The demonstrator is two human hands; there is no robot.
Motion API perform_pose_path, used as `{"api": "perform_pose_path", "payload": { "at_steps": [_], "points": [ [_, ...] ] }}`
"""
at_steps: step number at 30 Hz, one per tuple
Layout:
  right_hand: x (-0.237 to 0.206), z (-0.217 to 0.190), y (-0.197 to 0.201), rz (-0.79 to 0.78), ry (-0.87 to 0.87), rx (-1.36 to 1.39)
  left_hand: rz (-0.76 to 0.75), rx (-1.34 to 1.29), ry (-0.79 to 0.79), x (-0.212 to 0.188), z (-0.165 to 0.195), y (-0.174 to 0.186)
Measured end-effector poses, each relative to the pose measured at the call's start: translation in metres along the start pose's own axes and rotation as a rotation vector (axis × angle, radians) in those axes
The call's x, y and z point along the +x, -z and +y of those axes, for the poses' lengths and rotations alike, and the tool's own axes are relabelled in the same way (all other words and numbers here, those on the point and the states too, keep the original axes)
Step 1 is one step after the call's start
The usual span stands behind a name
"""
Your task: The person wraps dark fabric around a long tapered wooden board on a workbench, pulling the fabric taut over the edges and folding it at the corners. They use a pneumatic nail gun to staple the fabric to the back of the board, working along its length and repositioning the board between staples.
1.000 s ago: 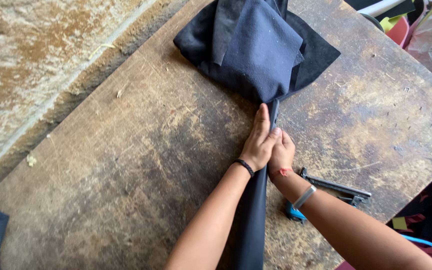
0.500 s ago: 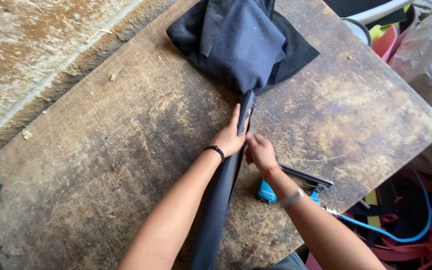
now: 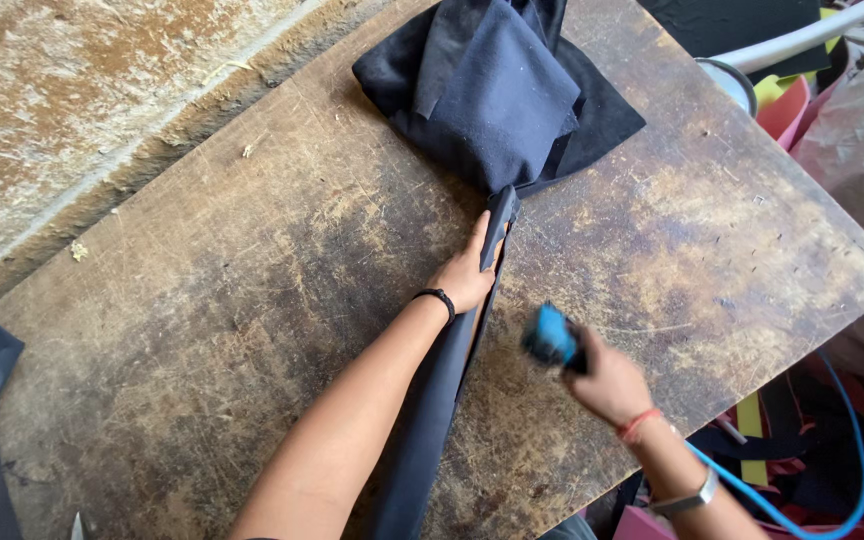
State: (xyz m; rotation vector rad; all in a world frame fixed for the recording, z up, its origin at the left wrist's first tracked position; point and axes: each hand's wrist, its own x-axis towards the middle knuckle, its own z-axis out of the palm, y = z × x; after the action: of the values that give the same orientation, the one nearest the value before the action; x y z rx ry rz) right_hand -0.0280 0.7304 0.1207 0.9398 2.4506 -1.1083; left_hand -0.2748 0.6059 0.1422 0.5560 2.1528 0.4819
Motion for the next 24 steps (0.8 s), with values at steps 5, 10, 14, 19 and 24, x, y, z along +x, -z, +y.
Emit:
{"api": "perform_pose_path", "payload": {
  "at_steps": [5,10,14,19,24],
  "points": [
    [0.076,-0.037,0.061,0.028,0.091,0.463,0.054,-0.029,-0.104,0.006,-0.005,0.000],
    [0.115,-0.063,0.073,0.067,0.082,0.427,0.041,-0.007,-0.073,0.010,-0.009,0.000],
    [0.121,-0.067,0.074,0.082,0.091,0.414,0.031,-0.019,-0.065,0.010,-0.011,0.002],
    [0.117,-0.061,0.068,0.064,0.120,0.411,0.042,-0.020,-0.077,0.011,-0.014,0.000],
    [0.106,-0.060,0.058,0.079,0.104,0.296,0.070,-0.029,-0.113,0.015,-0.021,-0.001]
  ]
}}
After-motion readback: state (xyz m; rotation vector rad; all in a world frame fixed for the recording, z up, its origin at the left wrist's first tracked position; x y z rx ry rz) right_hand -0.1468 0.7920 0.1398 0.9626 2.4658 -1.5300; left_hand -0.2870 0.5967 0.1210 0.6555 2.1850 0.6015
